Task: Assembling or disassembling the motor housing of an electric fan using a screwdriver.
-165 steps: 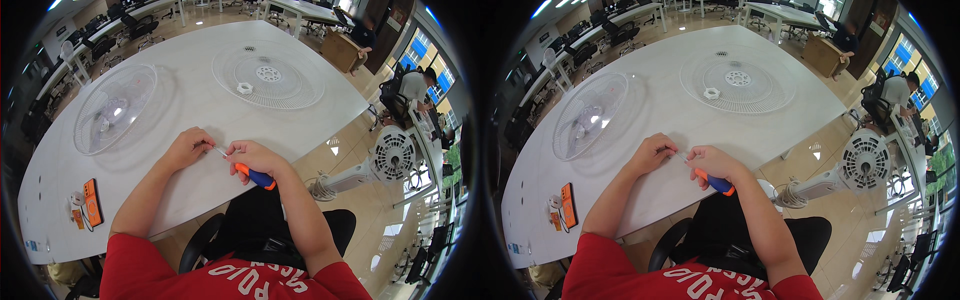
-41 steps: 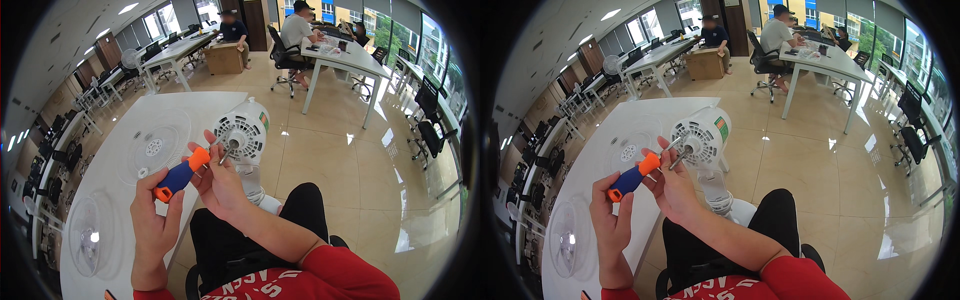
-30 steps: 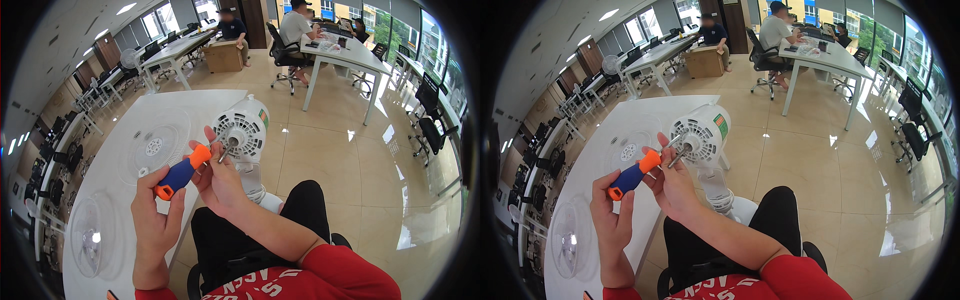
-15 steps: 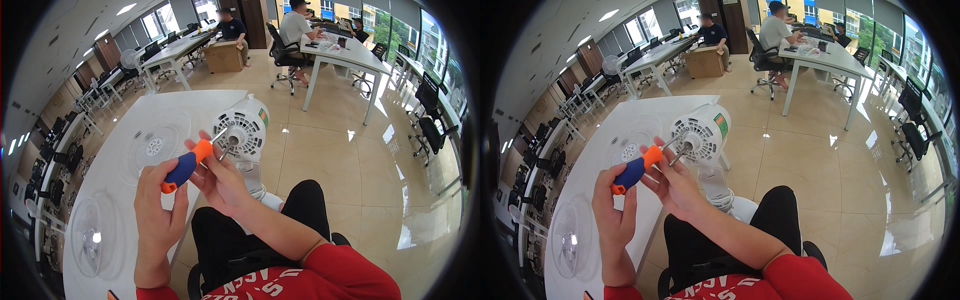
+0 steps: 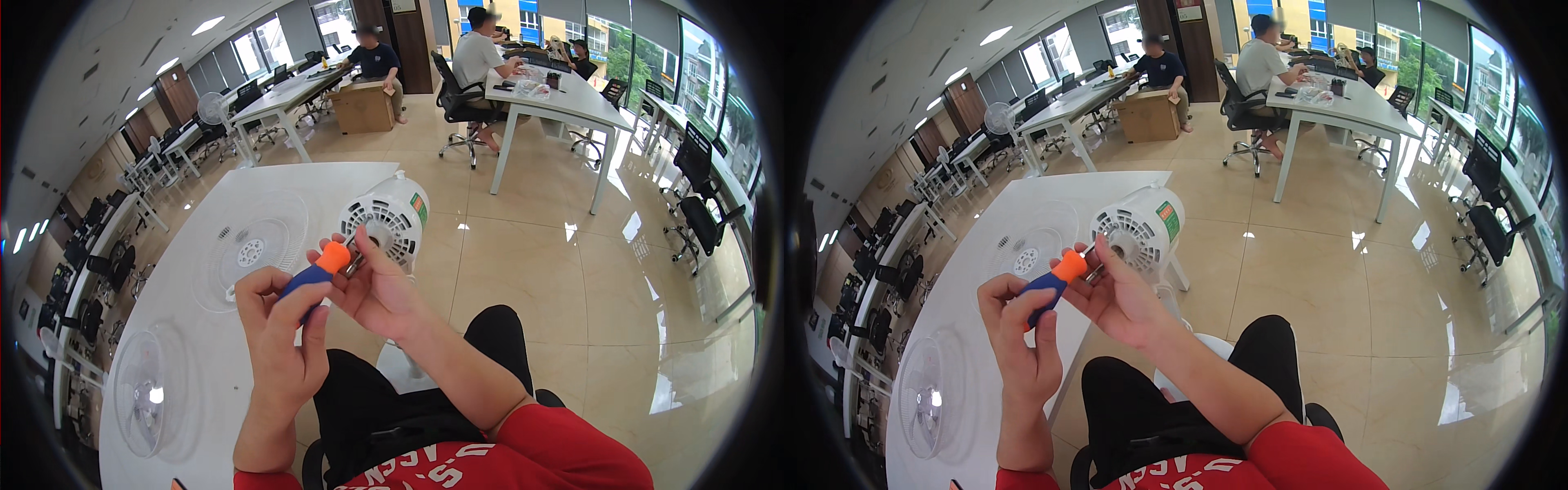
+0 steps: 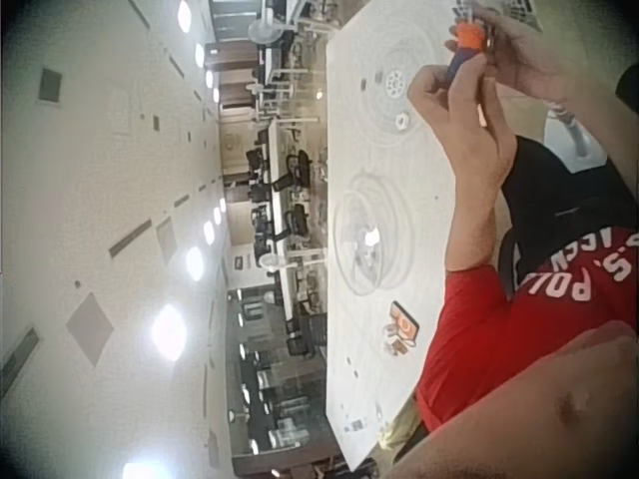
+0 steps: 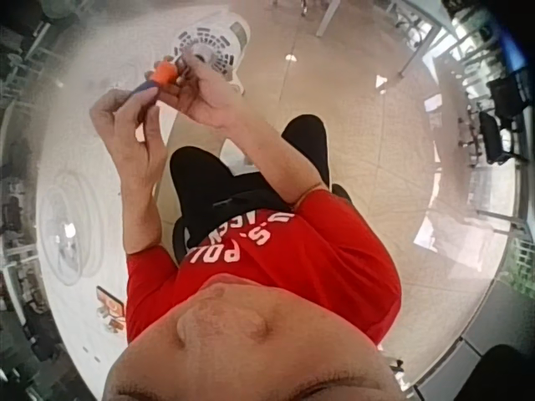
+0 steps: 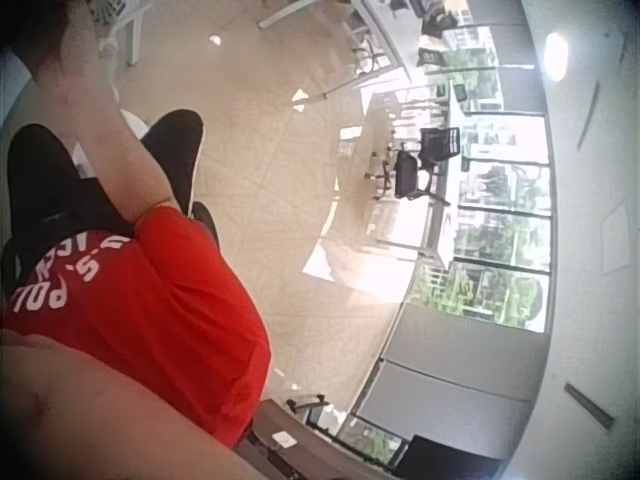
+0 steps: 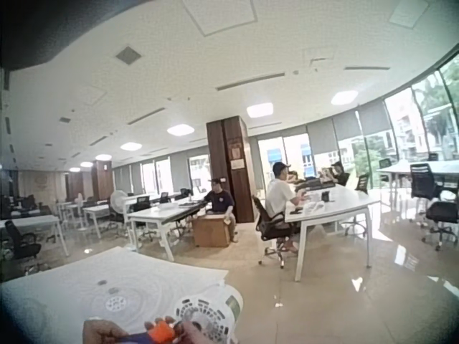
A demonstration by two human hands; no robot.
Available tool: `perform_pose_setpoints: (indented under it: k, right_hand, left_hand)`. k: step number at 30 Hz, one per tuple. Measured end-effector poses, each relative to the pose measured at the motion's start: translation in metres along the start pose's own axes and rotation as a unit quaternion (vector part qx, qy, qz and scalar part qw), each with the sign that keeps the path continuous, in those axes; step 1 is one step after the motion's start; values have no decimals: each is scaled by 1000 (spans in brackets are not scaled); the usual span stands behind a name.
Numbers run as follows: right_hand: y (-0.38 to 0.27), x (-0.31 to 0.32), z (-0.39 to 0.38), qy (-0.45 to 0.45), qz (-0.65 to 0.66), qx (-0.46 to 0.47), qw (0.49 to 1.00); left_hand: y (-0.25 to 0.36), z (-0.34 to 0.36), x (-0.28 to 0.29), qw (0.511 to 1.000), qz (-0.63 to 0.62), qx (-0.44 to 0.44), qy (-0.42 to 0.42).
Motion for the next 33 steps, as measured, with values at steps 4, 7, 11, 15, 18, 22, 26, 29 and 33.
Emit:
perform_pose_setpoints:
  k: [4,7,11,15,18,22,26,29,33]
  right_hand:
    - [4,6,6,-15,52,11,998]
    - [7,8,9,-25,77,25,996]
    - [4,4,12,-26,83,38,995]
    - [6,9,14,-57,89,33,994]
    - [4,10,10,-38,80,57,994]
    - [7,16,12,-66,70,74,993]
    - [4,11,9,-77,72,57,993]
    - [6,19,14,-71,45,35,996]
    - [8,28,19,-94,46,35,994]
  left_hand:
    - [4,6,-2,999,-28,24,12]
    - [1,11,-4,1000,-20,-10,16]
    - [1,11,-2,997,0,60,53]
    - [4,10,1,996,8,86,4]
    - [7,12,-8,998,44,13,39]
    - [10,9,-11,996,-1,51,68]
    - [8,8,-14,994,4,74,80]
    - [3,9,-15,997,25,24,72]
    - [0,9,-22,995,-37,-17,94]
Point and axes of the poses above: each hand's wrist, its own z-axis towards the middle knuckle, its own x-axis out of the back of the hand, y = z × x, the point moved 1 cm from there along z, towards the middle knuckle, and after that the axes turned 11 degrees about -z, right-handed, at the moved point
